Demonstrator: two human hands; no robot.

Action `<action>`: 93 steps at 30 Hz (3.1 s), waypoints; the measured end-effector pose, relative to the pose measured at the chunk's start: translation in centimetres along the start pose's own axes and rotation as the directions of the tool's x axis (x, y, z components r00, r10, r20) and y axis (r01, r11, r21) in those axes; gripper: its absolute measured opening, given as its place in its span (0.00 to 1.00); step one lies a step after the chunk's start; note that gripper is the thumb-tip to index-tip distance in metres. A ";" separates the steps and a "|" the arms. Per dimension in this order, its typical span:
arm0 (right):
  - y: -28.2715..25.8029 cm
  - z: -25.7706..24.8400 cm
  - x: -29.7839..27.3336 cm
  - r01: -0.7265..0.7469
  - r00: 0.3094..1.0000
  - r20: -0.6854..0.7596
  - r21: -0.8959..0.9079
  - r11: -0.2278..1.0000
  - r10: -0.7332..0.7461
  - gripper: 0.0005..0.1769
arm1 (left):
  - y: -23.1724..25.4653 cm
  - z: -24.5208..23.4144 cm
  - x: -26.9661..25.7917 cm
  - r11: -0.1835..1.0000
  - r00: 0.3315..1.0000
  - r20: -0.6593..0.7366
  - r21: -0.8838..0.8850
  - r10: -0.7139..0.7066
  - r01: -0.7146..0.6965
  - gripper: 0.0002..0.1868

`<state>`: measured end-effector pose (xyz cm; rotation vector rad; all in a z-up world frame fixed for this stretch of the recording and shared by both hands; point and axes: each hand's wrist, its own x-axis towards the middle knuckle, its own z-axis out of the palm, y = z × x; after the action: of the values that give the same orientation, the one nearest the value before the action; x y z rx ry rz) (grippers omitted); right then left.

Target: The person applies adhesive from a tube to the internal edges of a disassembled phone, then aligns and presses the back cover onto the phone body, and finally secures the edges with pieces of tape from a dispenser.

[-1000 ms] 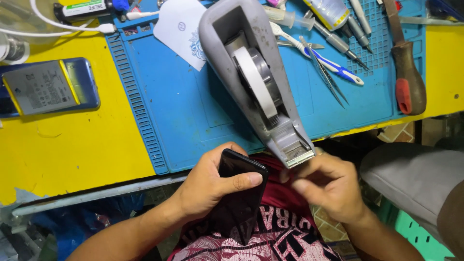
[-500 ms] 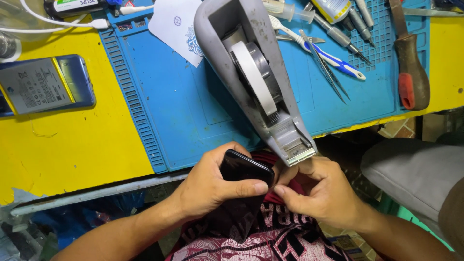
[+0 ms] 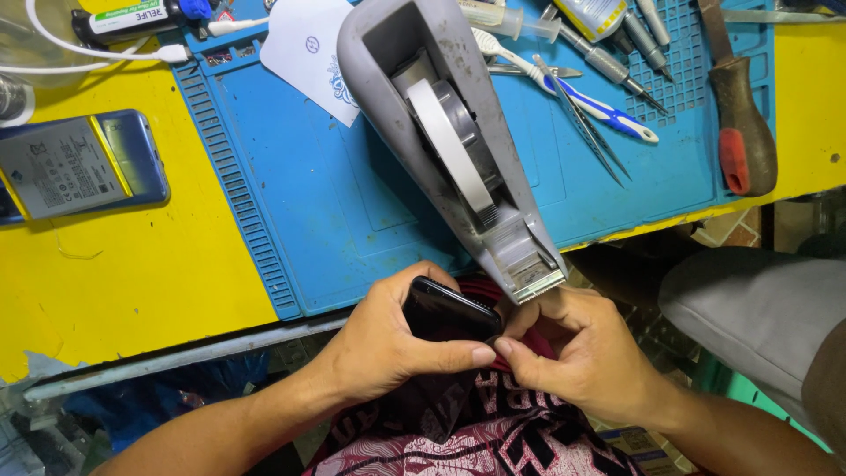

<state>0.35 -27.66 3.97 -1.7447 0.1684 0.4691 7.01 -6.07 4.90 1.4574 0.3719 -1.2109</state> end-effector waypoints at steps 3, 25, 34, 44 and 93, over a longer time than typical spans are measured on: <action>0.3 0.0 -0.1 -0.022 1.000 0.015 0.059 0.998 0.021 0.05 | -0.8 0.0 0.3 0.998 0.998 0.006 -0.004 0.059 -0.059 0.24; 1.3 -0.8 0.9 0.072 0.990 0.098 0.284 0.956 -0.103 0.07 | -1.8 -0.5 1.3 0.928 0.968 0.135 -0.338 0.213 -0.157 0.20; 3.5 1.5 1.1 -0.031 0.995 0.095 0.545 0.838 -0.025 0.11 | -3.5 0.6 1.8 0.836 0.908 0.351 -0.549 0.228 0.003 0.25; 4.3 1.4 1.2 0.212 0.937 -0.187 -0.370 0.904 -0.296 0.21 | -6.2 0.3 2.8 0.642 0.836 0.471 -0.740 0.283 0.199 0.19; -0.5 -0.1 -0.1 0.444 0.816 -0.391 -0.050 0.895 -0.426 0.06 | -3.3 -1.2 1.3 0.431 0.865 -0.148 -0.819 0.479 -0.379 0.41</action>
<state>0.41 -27.65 4.48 -1.7494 0.0556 -0.2281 5.52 -4.52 1.76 0.5564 0.3867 -0.5149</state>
